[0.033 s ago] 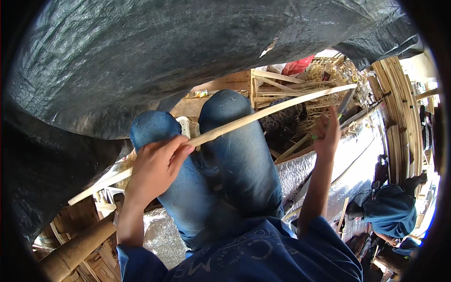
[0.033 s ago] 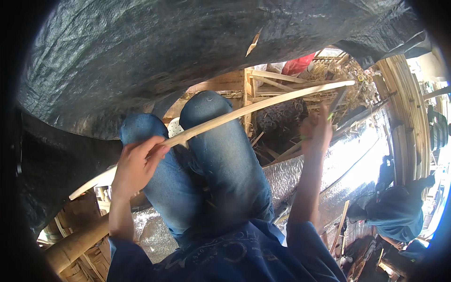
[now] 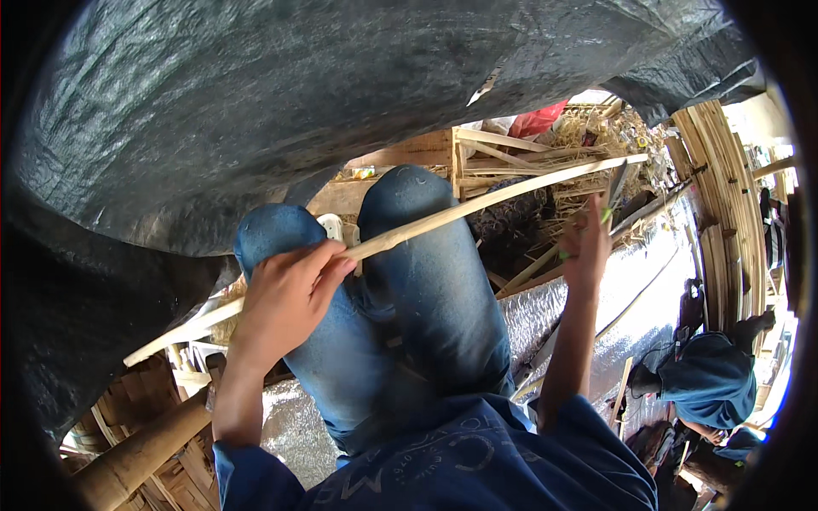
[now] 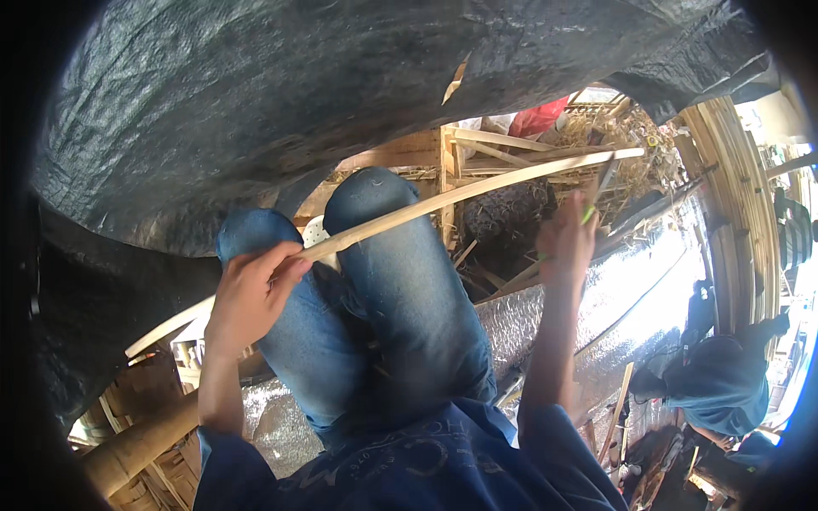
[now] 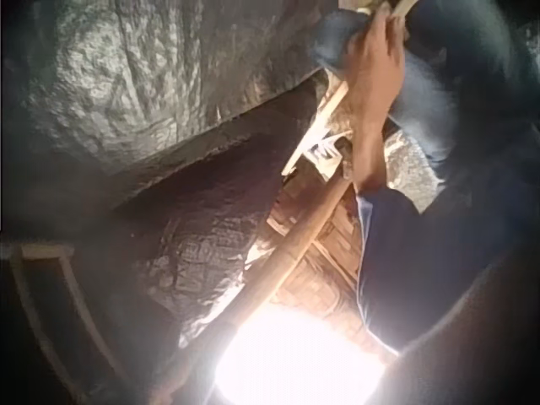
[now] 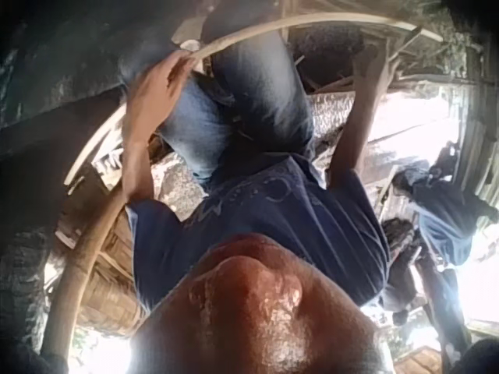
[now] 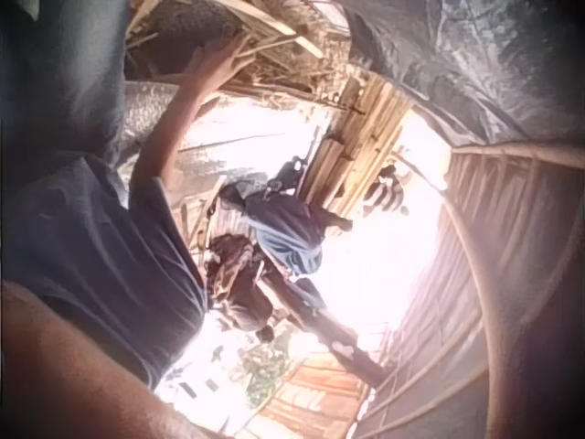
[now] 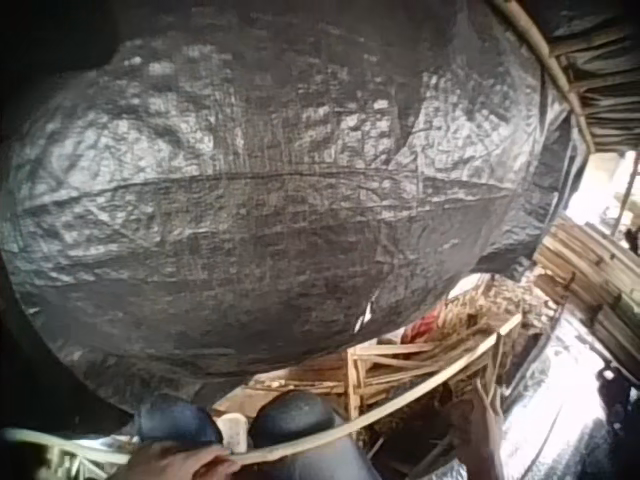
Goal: Shave down a long wooden stick using a small knife and a large machete.
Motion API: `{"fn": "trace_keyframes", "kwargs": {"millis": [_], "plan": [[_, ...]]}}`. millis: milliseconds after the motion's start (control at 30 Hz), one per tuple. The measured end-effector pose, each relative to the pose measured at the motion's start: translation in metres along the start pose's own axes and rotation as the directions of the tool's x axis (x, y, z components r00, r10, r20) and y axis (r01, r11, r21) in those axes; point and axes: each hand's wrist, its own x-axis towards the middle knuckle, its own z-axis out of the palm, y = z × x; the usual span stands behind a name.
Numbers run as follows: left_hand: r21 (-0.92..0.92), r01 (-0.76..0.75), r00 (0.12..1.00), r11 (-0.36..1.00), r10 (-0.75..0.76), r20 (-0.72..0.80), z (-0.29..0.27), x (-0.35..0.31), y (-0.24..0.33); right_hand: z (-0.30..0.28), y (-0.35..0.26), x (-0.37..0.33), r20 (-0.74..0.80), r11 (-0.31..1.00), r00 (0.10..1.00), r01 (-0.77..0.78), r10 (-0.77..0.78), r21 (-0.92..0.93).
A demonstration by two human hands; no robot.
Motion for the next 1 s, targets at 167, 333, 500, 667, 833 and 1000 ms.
{"fn": "trace_keyframes", "kwargs": {"millis": [167, 333, 500, 667, 833, 1000], "plan": [[-0.092, -0.021, 0.999, 0.996, 0.025, 0.032, 0.027, 0.027, -0.002, -0.002, 0.017, -0.028, 0.108, 0.976, 0.991, 0.098, -0.078, -0.196], [0.221, -0.144, 0.981, 0.965, 0.168, -0.093, 0.049, 0.032, -0.005, 0.003, 0.016, -0.030, 0.287, 0.898, 0.939, 0.285, -0.191, -0.335], [0.322, -0.169, 0.967, 0.932, 0.220, -0.131, 0.053, 0.033, -0.005, 0.009, 0.007, -0.011, 0.220, 0.829, 0.923, 0.382, -0.317, -0.409], [0.418, -0.169, 0.952, 0.892, 0.258, -0.166, 0.058, 0.031, -0.006, 0.015, 0.014, -0.010, 0.243, 0.808, 0.931, 0.359, -0.273, -0.468], [0.426, -0.153, 0.954, 0.892, 0.246, -0.173, 0.055, 0.028, -0.007, 0.035, 0.030, -0.035, 0.463, 0.561, 0.787, 0.616, -0.408, -0.553], [0.426, -0.169, 0.938, 0.889, 0.278, -0.208, 0.062, 0.029, -0.004, 0.026, 0.021, -0.016, 0.390, 0.572, 0.829, 0.559, -0.401, -0.600]]}}
